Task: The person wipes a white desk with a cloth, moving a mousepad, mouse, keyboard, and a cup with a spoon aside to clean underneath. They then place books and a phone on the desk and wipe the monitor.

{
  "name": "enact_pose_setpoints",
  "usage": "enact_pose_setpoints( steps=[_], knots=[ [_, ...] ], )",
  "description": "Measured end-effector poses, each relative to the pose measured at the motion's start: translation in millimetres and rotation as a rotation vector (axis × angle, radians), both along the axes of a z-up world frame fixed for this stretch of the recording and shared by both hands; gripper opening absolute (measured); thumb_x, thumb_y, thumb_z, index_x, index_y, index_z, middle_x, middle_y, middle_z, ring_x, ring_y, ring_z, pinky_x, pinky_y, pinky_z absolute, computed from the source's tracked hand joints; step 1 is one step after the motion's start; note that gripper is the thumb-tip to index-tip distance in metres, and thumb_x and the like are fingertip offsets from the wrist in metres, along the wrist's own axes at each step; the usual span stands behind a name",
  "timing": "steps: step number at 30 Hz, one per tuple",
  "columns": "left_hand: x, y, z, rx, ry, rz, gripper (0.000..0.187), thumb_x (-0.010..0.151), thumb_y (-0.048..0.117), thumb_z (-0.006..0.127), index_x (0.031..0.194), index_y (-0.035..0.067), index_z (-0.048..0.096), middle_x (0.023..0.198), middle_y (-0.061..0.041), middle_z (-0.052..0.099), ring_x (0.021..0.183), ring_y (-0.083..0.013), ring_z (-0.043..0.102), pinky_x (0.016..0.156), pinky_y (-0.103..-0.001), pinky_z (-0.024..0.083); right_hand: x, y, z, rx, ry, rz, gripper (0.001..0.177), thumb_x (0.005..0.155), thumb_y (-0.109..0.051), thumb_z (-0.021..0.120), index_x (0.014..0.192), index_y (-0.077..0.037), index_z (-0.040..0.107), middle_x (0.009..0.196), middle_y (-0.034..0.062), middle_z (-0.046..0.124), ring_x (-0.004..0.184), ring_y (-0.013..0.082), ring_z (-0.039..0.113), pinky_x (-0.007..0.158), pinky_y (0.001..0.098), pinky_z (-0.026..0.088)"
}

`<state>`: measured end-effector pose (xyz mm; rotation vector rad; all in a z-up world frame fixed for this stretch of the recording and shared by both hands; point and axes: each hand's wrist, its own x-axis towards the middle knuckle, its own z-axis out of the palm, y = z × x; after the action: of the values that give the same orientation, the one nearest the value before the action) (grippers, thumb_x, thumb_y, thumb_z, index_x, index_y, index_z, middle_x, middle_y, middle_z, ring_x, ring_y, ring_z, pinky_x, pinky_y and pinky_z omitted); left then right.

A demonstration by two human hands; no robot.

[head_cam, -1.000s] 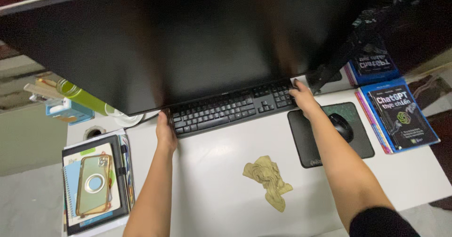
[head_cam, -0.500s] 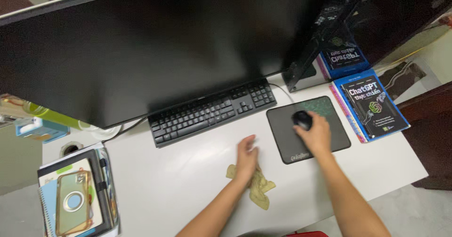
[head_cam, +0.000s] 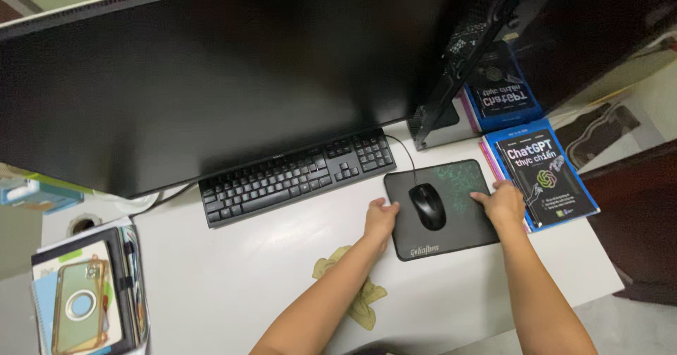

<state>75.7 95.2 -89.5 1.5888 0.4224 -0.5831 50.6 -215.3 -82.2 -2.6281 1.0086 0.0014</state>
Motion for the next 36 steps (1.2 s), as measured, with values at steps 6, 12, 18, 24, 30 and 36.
enact_pose_setpoints(
  steps=[6,12,18,24,30,36],
  knots=[
    [-7,7,39,0.519,-0.411,-0.312,0.028,0.090,0.025,0.073,0.100,0.000,0.064,0.102,-0.020,0.067,0.095,-0.0399,0.066,0.081,-0.049,0.053,1,-9,-24,0.065,-0.024,0.057,0.051,0.075,-0.034,0.092,0.105,0.001,0.071,0.098,0.0228,0.074,0.093,0.0386,0.070,0.085,0.0468,0.055],
    [-16,28,71,0.369,-0.437,-0.292,0.022,0.093,0.020,0.069,0.087,0.001,0.060,0.076,-0.018,0.069,0.073,-0.0395,0.066,0.069,-0.049,0.052,-31,12,25,0.080,-0.231,0.164,0.031,0.084,-0.020,0.086,0.097,0.001,0.067,0.086,0.0171,0.067,0.079,0.0349,0.065,0.075,0.0469,0.051],
    [-23,58,87,0.165,-0.423,-0.196,0.022,0.095,0.017,0.068,0.085,0.000,0.058,0.065,-0.013,0.064,0.054,-0.0223,0.057,0.056,-0.038,0.049,-28,34,70,0.253,-0.262,0.224,0.032,0.082,-0.019,0.086,0.102,-0.001,0.069,0.084,0.0134,0.069,0.079,0.0274,0.065,0.074,0.0390,0.050],
    [5,146,56,0.164,-0.420,-0.057,0.019,0.092,0.020,0.071,0.097,0.002,0.067,0.070,-0.003,0.069,0.060,-0.0106,0.060,0.057,-0.033,0.051,21,95,62,0.585,-0.385,0.402,0.027,0.082,-0.016,0.084,0.099,0.001,0.071,0.091,0.0088,0.074,0.091,0.0153,0.067,0.079,0.0328,0.052],
    [48,264,23,0.041,-0.385,0.006,0.017,0.096,0.018,0.070,0.091,0.001,0.071,0.070,0.000,0.063,0.061,-0.0067,0.055,0.056,-0.026,0.045,100,197,36,1.033,-0.161,0.278,0.038,0.082,-0.010,0.080,0.116,-0.001,0.065,0.082,0.0040,0.071,0.056,0.0123,0.057,0.042,0.0299,0.040],
    [83,317,41,0.117,-0.369,0.145,0.014,0.097,0.014,0.068,0.092,0.002,0.073,0.074,0.000,0.068,0.063,-0.0083,0.056,0.058,-0.026,0.045,159,267,28,0.993,-0.155,0.304,0.038,0.084,-0.012,0.083,0.116,0.003,0.066,0.081,0.0055,0.066,0.064,0.0122,0.058,0.047,0.0297,0.044]
  ],
)
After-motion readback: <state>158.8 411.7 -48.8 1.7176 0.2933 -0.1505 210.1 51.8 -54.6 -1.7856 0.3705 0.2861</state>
